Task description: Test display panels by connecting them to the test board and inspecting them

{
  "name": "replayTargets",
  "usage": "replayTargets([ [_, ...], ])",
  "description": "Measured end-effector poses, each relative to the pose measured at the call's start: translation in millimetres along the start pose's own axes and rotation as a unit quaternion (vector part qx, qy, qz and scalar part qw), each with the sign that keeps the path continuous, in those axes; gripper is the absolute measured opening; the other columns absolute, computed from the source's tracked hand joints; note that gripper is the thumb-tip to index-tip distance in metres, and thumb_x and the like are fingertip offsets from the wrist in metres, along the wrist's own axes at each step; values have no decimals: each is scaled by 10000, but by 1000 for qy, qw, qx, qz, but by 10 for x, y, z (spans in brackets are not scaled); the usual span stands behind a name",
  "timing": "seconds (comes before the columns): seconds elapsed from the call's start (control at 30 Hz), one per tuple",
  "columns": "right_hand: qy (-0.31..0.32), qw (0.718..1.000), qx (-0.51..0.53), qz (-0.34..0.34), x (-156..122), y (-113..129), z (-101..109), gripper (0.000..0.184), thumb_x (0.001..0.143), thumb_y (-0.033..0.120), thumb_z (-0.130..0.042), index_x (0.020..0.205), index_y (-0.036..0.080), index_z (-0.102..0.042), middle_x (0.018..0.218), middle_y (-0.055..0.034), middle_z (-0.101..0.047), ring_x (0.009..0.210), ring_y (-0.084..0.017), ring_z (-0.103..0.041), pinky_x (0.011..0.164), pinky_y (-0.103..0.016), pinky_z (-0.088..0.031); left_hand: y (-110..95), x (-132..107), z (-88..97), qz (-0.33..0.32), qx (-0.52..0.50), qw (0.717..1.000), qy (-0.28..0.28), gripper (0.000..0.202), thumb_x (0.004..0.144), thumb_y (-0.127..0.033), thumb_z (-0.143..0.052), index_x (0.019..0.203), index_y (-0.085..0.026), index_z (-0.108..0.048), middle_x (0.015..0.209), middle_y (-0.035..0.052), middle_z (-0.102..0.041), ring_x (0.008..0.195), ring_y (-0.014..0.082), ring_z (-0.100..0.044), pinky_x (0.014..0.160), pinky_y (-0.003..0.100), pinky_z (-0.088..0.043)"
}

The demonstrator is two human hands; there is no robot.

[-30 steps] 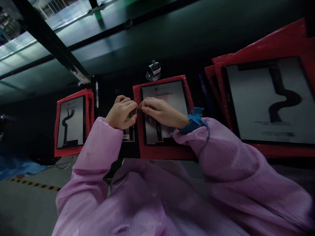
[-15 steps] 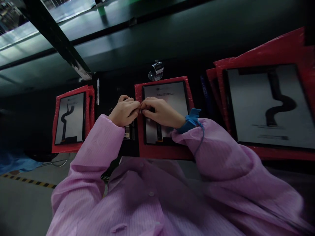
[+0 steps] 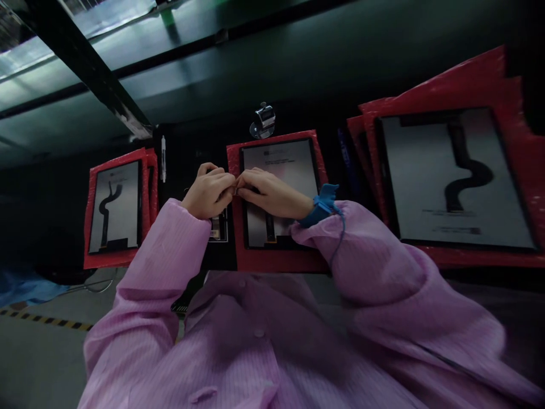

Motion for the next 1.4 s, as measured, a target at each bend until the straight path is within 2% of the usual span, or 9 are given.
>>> replayTargets([
  [0.3, 18, 999, 21, -39, 19, 22, 71, 106, 959, 234, -521, 887, 176, -573, 951, -55, -657, 911, -171, -564, 884, -319, -426, 48, -10, 106, -16, 32, 998, -43, 229, 965, -209, -435, 776, -215, -565, 696, -20, -624, 692, 158, -576, 913, 399, -450],
  [0.43, -8, 993, 82, -89, -2, -130, 308, 203, 1008, 328, -506, 938, 170, -613, 874, -35, -658, 807, -154, -584, 770, -290, -465, 135, -101, 490, 59, 76, 969, -226, 191, 1023, -277, -472, 1000, -184, -637, 1040, 88, -694, 1041, 236, -628, 1014, 475, -476],
  [0.57, -222, 965, -48, -129, -96, -425, 845, 209, 1011, 267, -482, 1074, 156, -648, 1110, -116, -675, 1071, -238, -594, 1015, -421, -476, -162, -411, 759, 157, 111, 902, -386, 413, 1042, -404, -508, 1403, -203, -506, 1554, 181, -422, 1487, 340, -396, 1241, 578, -340],
  [0.67, -313, 921, -158, -171, -179, -692, 1051, 304, 980, 221, -507, 1237, 113, -628, 1286, -200, -605, 1278, -347, -488, 1123, -589, -388, -597, -562, 498, 163, 90, 926, -330, 446, 1017, -423, -559, 1423, -244, -513, 1595, 162, -385, 1529, 355, -353, 1228, 581, -376],
  [0.73, -324, 908, -186, -189, -171, -869, 1074, 330, 971, 233, -529, 1253, 88, -621, 1320, -232, -574, 1320, -392, -440, 1122, -644, -367, -833, -626, 133, 154, 61, 958, -234, 478, 1001, -411, -595, 1440, -246, -505, 1624, 177, -351, 1549, 371, -329, 1237, 605, -360],
  [0.9, -322, 897, -190, -234, -83, -1165, 1082, 140, 945, 213, -576, 994, 111, -658, 1297, -217, -572, 1320, -420, -414, 1107, -674, -342, -1072, -773, -533, 123, 44, 984, -118, 565, 1012, -331, -594, 1541, -231, -419, 1689, 202, -273, 1626, 374, -170, 1271, 610, -319],
  [1.07, -367, 901, -71, -219, -93, -1238, 1199, 100, 897, 139, -569, 804, 174, -552, 1105, -162, -638, 1144, -306, -525, 1059, -528, -405, -1023, -831, -565, 143, 48, 977, -150, 646, 1007, -380, -616, 1587, -271, -354, 1726, 194, -195, 1636, 388, -125, 1276, 640, -300],
  [1.23, -420, 891, 33, -167, -298, -1124, 1401, 165, 966, 298, -537, 817, 233, -512, 888, -107, -627, 883, -224, -533, 864, -410, -410, -985, -881, -591, 200, -10, 963, -179, 780, 975, -396, -661, 1631, -291, -252, 1756, 194, -60, 1642, 401, -15, 1279, 652, -285],
  [1.4, -455, 880, 90, -105, -507, -927, 1539, 253, 957, 509, -507, 863, 274, -502, 794, -66, -533, 733, -228, -483, 722, -403, -390, -855, -980, -564, 296, -169, 891, -300, 887, 948, -483, -682, 1629, -313, -141, 1684, 210, -257, 1536, 326, -406, 1185, 499, -483],
])
Point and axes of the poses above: each hand's wrist, its own x-axis towards the middle knuckle, its own z-axis out of the back of the hand, y = z × x, the point moved 8 cm from there along x, towards the middle knuckle
